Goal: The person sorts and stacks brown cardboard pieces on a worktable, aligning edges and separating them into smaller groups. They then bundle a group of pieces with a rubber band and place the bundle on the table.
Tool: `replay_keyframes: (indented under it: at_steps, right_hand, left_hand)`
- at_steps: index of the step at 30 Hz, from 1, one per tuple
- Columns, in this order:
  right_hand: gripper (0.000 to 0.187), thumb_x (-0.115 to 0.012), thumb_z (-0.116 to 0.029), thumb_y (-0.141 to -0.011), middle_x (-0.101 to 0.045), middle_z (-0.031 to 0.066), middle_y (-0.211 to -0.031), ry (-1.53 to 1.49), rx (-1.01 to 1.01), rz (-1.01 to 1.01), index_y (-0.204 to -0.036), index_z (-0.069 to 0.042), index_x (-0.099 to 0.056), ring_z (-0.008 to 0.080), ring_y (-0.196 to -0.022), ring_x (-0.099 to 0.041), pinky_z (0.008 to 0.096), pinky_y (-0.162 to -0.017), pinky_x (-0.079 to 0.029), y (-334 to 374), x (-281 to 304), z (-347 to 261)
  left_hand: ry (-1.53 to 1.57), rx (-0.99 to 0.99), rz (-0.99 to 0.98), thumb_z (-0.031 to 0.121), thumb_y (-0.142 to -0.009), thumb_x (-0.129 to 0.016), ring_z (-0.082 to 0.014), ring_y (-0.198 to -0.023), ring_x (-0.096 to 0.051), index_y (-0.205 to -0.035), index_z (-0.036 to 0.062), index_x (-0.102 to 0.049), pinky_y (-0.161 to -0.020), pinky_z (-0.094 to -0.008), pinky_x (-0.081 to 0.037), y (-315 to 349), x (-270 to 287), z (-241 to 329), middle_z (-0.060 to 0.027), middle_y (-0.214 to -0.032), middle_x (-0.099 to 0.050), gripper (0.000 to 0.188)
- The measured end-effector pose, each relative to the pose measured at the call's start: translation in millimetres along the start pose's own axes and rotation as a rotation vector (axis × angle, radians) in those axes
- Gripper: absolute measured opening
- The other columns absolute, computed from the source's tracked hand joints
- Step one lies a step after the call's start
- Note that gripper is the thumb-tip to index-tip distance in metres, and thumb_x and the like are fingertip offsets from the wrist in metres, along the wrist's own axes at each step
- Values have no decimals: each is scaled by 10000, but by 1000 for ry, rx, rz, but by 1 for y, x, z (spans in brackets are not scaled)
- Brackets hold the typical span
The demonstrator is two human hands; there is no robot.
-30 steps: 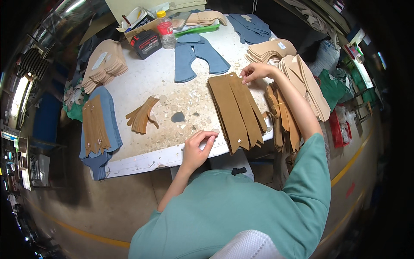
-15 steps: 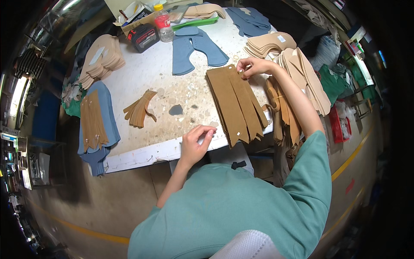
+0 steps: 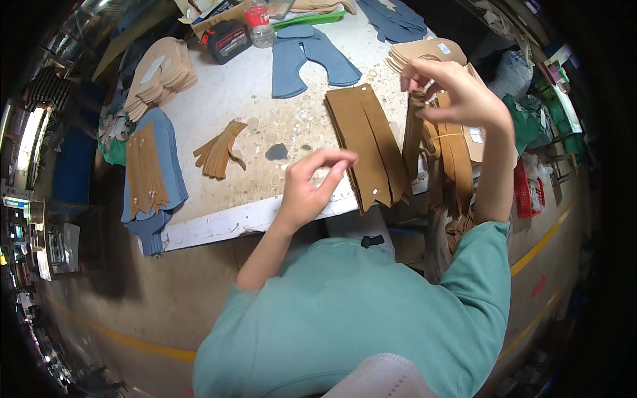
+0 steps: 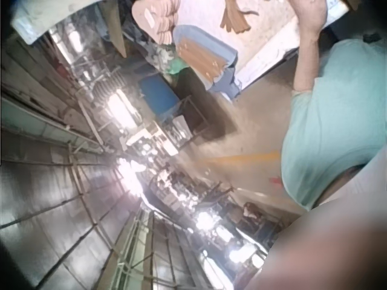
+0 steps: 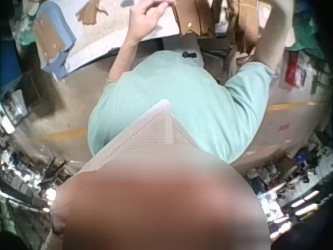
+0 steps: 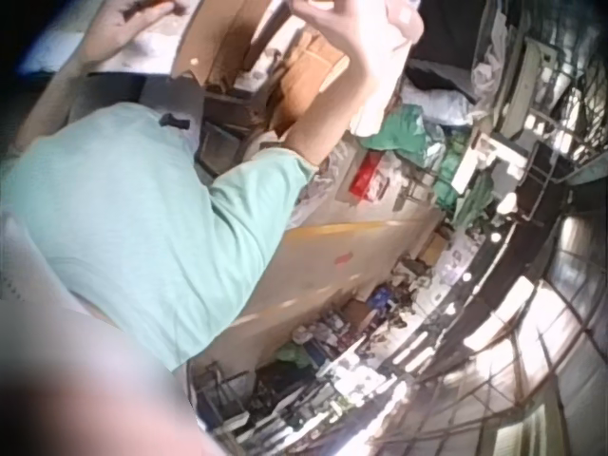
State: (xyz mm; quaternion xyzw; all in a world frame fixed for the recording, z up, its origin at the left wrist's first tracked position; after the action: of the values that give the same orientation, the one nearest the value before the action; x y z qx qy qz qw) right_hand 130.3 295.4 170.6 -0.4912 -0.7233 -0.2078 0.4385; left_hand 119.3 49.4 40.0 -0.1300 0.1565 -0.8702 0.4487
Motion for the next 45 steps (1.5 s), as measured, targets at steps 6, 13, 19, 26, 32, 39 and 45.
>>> replay_keyframes:
  at_steps: [6, 13, 19, 26, 32, 39, 45]
  right_hand:
    - [363, -696, 25, -611, -582, 131, -968, 342, 184, 306, -955, 13, -583, 274, -864, -593, 329, -721, -517, 21, -9, -110]
    - [395, -671, 125, -668, -585, 85, -1019, -123, 294, 553, -1037, 17, -578, 174, -955, -608, 288, -805, -520, 10, -24, -101]
    - [329, -681, 74, -727, -589, 47, -1049, -629, 100, 453, -1028, -30, -598, 133, -1006, -591, 243, -844, -487, -6, -97, -56]
    - [399, -655, 55, -734, -543, 105, -1084, -353, 19, 261, -1110, -68, -598, 254, -1006, -592, 349, -862, -498, -37, -208, -36]
    - [620, -650, -251, -871, -445, 201, -1371, 234, -133, 322, -1382, 17, -423, 385, -1292, -418, 451, -1069, -346, -21, -240, -38]
    - [868, -453, -558, -942, -210, 293, -1533, 307, -324, 199, -1435, 132, -265, 400, -1457, -156, 503, -1171, -140, -25, -270, -35]
    - [781, -453, -494, -958, -180, 201, -1578, 157, -205, 318, -1495, 28, -230, 392, -1468, -119, 568, -1154, -127, -28, -271, -47]
  left_hand:
    - [-20, -408, -26, 169, -812, -736, -231, -1091, -632, -1356, 72, -492, -918, -333, -506, -50, -37, 56, -141, -1197, -633, 604]
    - [167, -112, -71, 34, -783, -758, -147, -1083, -582, -1326, 41, -439, -940, -320, -466, -24, -23, 39, -84, -1169, -604, 629]
    - [-179, 48, -66, 21, -703, -794, -150, -1017, -595, -1129, 8, -621, -859, -300, -497, 25, 44, 8, -84, -1096, -612, 460]
    - [-869, 215, -194, 203, -689, -809, -265, -954, -574, -1141, 91, -663, -860, -356, -462, 52, 114, -9, -85, -1000, -584, 488]
    - [-881, 146, -157, 282, -717, -790, -278, -1026, -552, -1150, 112, -648, -905, -382, -439, 43, 85, -31, -73, -1040, -562, 486]
    - [-828, 121, -150, 285, -702, -798, -269, -1031, -558, -1084, 110, -654, -928, -395, -430, 35, 72, -41, -74, -1022, -574, 444]
    - [-772, 135, -109, 227, -712, -787, -303, -1000, -576, -1073, 77, -640, -863, -392, -479, 37, 76, -43, -98, -1021, -572, 418]
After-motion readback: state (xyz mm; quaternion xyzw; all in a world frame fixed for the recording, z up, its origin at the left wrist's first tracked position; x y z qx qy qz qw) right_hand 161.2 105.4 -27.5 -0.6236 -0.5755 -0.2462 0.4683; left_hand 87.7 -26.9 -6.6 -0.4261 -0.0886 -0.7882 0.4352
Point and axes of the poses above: each hand's wrist, its own y-axis away from the middle knuckle, its own x-axis out of the back of the hand, z = x × y, the point moved 4 cm from there along -y, towards the middle knuckle
